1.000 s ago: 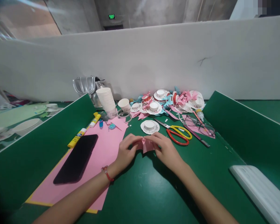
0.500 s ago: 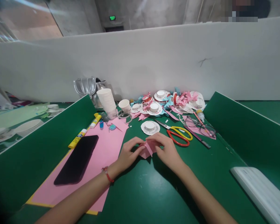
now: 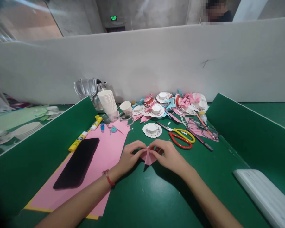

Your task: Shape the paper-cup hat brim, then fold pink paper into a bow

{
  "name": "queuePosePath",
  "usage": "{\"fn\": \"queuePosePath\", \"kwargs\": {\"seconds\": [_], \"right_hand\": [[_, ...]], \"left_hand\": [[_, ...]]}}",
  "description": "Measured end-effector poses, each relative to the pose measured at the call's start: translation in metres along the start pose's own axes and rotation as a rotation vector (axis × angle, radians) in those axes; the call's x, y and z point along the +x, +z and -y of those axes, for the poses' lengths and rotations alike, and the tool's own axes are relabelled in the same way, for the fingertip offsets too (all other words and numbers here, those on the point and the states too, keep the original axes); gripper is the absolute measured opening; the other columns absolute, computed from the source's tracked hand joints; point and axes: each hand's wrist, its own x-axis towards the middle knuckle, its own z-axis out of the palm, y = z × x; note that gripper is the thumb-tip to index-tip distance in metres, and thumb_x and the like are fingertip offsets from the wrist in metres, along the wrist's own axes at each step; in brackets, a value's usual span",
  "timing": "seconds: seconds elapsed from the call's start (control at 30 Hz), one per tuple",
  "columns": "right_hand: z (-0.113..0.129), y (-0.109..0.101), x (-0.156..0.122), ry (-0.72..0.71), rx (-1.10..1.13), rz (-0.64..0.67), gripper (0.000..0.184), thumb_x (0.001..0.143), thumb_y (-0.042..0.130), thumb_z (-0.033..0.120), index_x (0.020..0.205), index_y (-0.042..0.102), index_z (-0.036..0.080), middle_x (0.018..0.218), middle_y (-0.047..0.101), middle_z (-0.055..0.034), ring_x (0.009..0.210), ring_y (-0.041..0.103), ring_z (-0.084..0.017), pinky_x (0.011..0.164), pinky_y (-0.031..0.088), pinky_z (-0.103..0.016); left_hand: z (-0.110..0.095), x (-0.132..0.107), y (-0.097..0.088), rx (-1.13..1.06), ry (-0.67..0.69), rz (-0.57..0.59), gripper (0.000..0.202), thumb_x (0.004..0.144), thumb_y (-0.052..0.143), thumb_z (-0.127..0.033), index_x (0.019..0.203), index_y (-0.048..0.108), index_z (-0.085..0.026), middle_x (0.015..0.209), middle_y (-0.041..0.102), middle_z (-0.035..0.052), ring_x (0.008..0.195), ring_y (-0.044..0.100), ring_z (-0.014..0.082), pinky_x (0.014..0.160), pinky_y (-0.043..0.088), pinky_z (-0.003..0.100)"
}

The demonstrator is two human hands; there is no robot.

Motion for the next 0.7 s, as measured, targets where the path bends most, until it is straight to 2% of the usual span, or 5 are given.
{"fn": "queuePosePath", "kwargs": {"seconds": [0.1,0.27,0.47,0.6,0.7], "right_hand": [[-0.0007,-0.0012,0.0012,0.043,0.018,0.032,0.011,0.076,0.052,0.02,0.073,0.061,0.016,0.07,0.064,-0.0023,0.063,0.056,-0.013,0.057,0.044,-0.023],[-0.0029,0.0003,0.0014,0.093,0.106,-0.024,0.009,0.073,0.056,0.021,0.069,0.063,0.016,0.069,0.064,-0.0033,0.064,0.058,-0.015,0.06,0.046,-0.024],[-0.0012,0.0032,0.0016,0.108,0.222,-0.076,0.007,0.071,0.058,0.02,0.07,0.064,0.017,0.073,0.065,-0.0049,0.068,0.06,-0.016,0.063,0.048,-0.026],[0.0037,0.005,0.0023,0.179,0.283,-0.125,0.004,0.068,0.06,0.019,0.068,0.062,0.016,0.07,0.064,-0.0042,0.066,0.06,-0.016,0.063,0.048,-0.026],[0.0054,0.0085,0.0027,0.212,0.333,-0.148,0.006,0.068,0.061,0.021,0.068,0.059,0.016,0.068,0.062,-0.0029,0.064,0.059,-0.015,0.063,0.048,-0.025]], "left_hand": [[-0.0007,0.0004,0.0001,-0.02,-0.005,0.022,0.013,0.079,0.049,-0.017,0.073,0.06,-0.014,0.074,0.061,0.0037,0.072,0.055,0.0139,0.069,0.042,0.025],[-0.0037,0.0006,0.0002,-0.099,-0.071,-0.014,0.011,0.076,0.053,-0.02,0.072,0.061,-0.015,0.075,0.062,0.0049,0.073,0.056,0.0153,0.07,0.044,0.027],[-0.0049,0.0017,0.0005,-0.316,-0.211,-0.087,0.006,0.069,0.061,-0.02,0.068,0.062,-0.014,0.072,0.062,0.0045,0.069,0.057,0.0151,0.066,0.046,0.027],[-0.0053,0.002,0.0023,-0.446,-0.306,-0.126,0.009,0.064,0.065,-0.021,0.067,0.059,-0.014,0.069,0.06,0.0024,0.064,0.056,0.0132,0.062,0.046,0.025],[-0.006,0.0013,0.004,-0.49,-0.318,-0.13,0.013,0.064,0.065,-0.02,0.07,0.055,-0.014,0.071,0.058,0.0015,0.065,0.055,0.0119,0.061,0.045,0.024]]}}
